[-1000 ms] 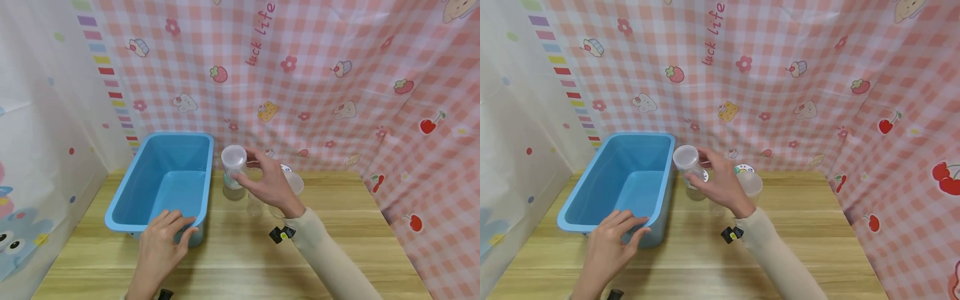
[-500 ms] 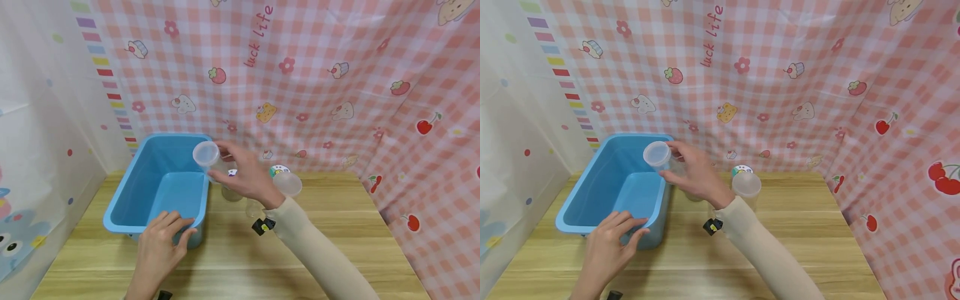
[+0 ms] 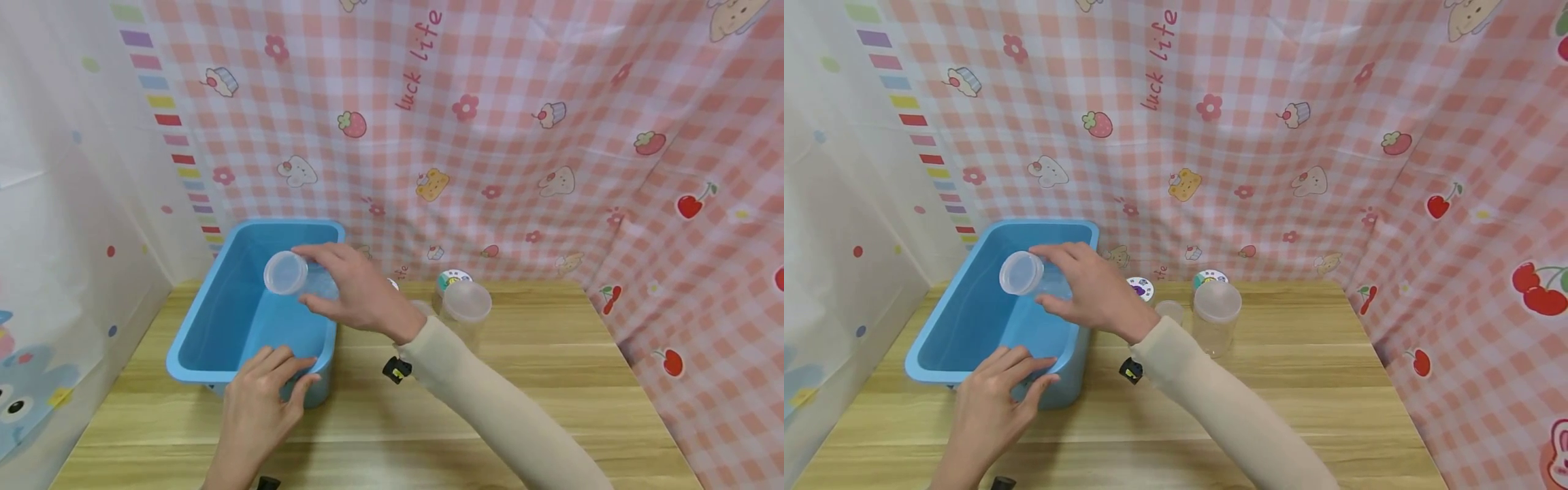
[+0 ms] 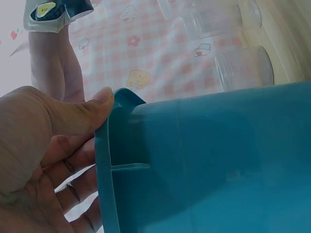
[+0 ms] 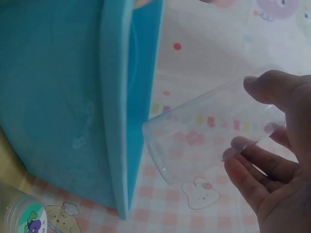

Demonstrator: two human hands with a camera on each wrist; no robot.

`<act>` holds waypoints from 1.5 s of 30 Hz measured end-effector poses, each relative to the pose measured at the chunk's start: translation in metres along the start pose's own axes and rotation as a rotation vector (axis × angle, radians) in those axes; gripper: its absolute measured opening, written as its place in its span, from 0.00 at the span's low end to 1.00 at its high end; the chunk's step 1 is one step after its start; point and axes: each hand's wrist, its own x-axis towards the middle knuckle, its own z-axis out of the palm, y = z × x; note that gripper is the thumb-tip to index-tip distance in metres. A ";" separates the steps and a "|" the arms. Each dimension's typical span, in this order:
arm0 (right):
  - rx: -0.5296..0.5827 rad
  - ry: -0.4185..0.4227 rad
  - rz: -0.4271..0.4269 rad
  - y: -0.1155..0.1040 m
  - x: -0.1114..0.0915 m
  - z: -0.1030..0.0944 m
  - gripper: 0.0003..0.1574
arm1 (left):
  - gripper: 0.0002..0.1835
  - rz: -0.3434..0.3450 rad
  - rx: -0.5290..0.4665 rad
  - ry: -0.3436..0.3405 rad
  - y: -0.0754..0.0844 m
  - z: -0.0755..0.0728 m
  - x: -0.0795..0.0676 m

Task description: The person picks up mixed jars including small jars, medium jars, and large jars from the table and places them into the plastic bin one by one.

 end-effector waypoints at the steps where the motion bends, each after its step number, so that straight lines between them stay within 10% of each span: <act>1: -0.013 -0.010 -0.005 -0.001 0.000 0.002 0.39 | 0.10 0.001 0.000 -0.001 0.000 0.000 0.000; 15: -0.045 -0.048 0.008 0.006 -0.015 0.011 0.38 | 0.11 0.020 0.004 0.003 -0.002 0.001 0.000; 21: -0.063 0.001 0.028 0.013 -0.028 0.010 0.43 | 0.26 0.022 -0.002 0.001 -0.003 0.001 -0.001; 27: -0.054 0.040 0.080 0.021 -0.047 0.007 0.51 | 0.10 0.029 0.010 0.007 -0.002 0.001 0.000; 38: -0.109 0.116 0.183 0.034 -0.069 -0.002 0.64 | 0.09 0.019 0.014 0.020 -0.002 0.001 0.000; 45: -0.187 0.186 0.186 0.043 -0.081 -0.005 0.67 | 0.29 0.016 0.006 0.023 -0.003 0.002 -0.001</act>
